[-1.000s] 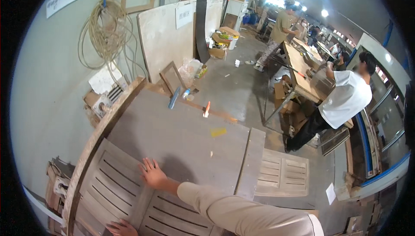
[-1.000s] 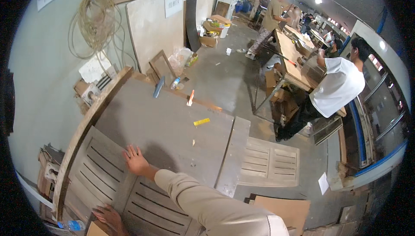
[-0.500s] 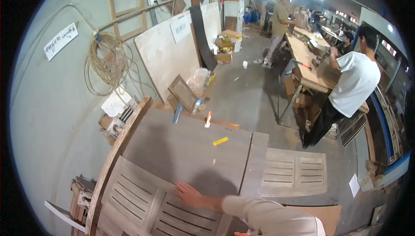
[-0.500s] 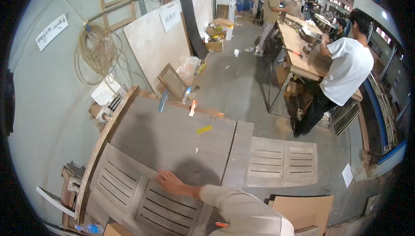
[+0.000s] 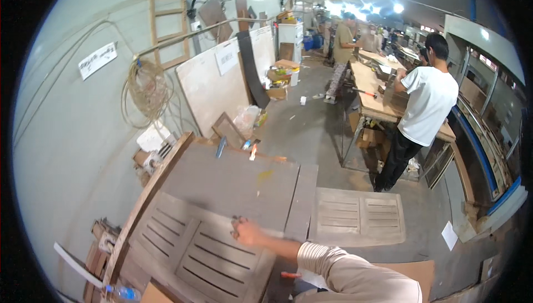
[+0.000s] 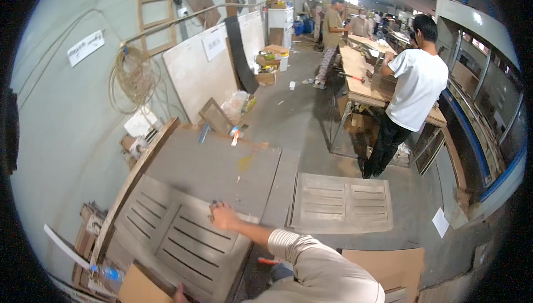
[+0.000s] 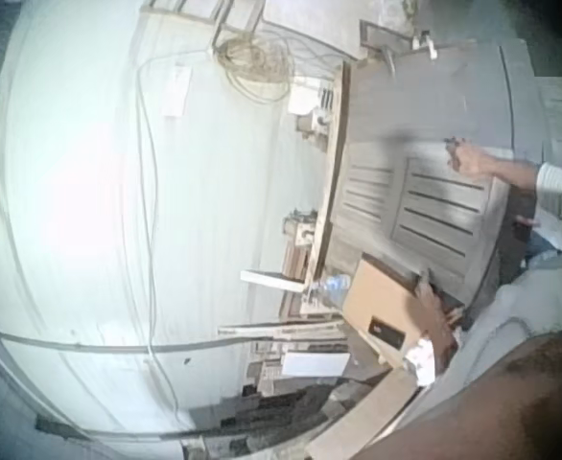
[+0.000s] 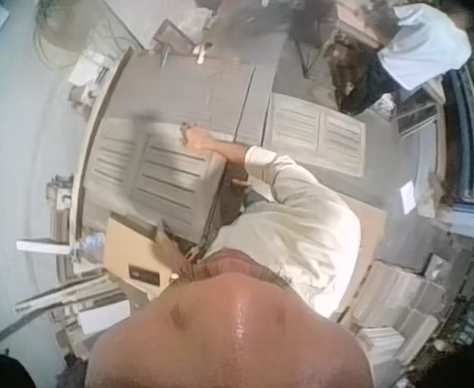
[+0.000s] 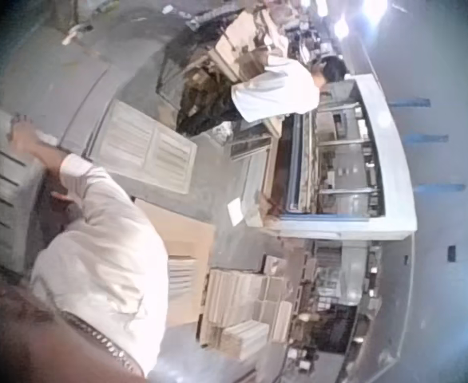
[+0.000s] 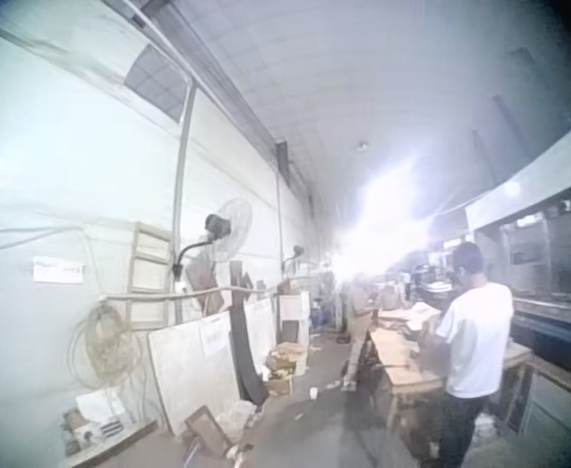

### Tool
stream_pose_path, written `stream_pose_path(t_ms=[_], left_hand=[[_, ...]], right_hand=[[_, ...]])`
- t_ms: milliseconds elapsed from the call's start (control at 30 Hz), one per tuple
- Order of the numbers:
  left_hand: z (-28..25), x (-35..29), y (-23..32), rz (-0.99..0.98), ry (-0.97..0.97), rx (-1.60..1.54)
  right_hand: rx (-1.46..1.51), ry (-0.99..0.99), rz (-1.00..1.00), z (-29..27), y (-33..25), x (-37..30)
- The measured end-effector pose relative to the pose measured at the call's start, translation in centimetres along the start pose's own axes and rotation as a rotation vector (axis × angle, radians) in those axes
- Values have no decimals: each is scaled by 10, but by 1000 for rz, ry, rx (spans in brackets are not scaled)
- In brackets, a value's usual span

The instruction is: The recorder is cleaning and inspecting wooden furniture panels in a workshop environment.

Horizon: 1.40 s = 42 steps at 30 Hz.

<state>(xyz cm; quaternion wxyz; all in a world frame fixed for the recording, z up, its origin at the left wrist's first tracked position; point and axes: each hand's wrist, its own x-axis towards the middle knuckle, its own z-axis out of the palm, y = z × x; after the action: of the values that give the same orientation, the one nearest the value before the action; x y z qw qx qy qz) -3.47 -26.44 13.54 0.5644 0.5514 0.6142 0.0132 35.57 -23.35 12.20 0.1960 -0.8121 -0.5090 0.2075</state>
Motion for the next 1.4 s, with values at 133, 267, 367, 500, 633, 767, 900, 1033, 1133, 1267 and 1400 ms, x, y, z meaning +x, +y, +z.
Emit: stream_pose_path(t_ms=[133, 267, 367, 500, 633, 767, 900, 1033, 1133, 1267, 1400], left_hand=[[-36, -42, 5, 117, 215, -730], [-92, -37, -5, 616, 367, -720], [-99, -52, -2, 779, 486, -391], [-52, -104, 81, 917, 653, -102], [-21, -163, 142, 894, 480, -43], [28, -160, 172, 1128, 413, -167], [51, -141, 174, 1144, 397, -177], [65, -107, 146, 1025, 131, -542], [89, -42, 78, 841, 121, -698], [142, 37, -28, 300, 454, -259], [158, 67, -89, -17, -167, -541]], right_hand=[[22, -75, 90, -8, -27, -49], [202, -121, 94, 38, -24, -112], [396, -214, 66, 82, -26, -148], [472, -51, 82, 124, -23, -189], [501, -187, -27, 112, -36, -206], [649, -19, -1, 33, -68, -221], [981, -15, -49, -41, -94, -208], [1086, -110, -169, -92, -121, -210], [1019, -159, -133, -121, -127, -215], [1088, -159, -50, -138, -122, -218], [851, -43, 142, -132, -114, -206]])
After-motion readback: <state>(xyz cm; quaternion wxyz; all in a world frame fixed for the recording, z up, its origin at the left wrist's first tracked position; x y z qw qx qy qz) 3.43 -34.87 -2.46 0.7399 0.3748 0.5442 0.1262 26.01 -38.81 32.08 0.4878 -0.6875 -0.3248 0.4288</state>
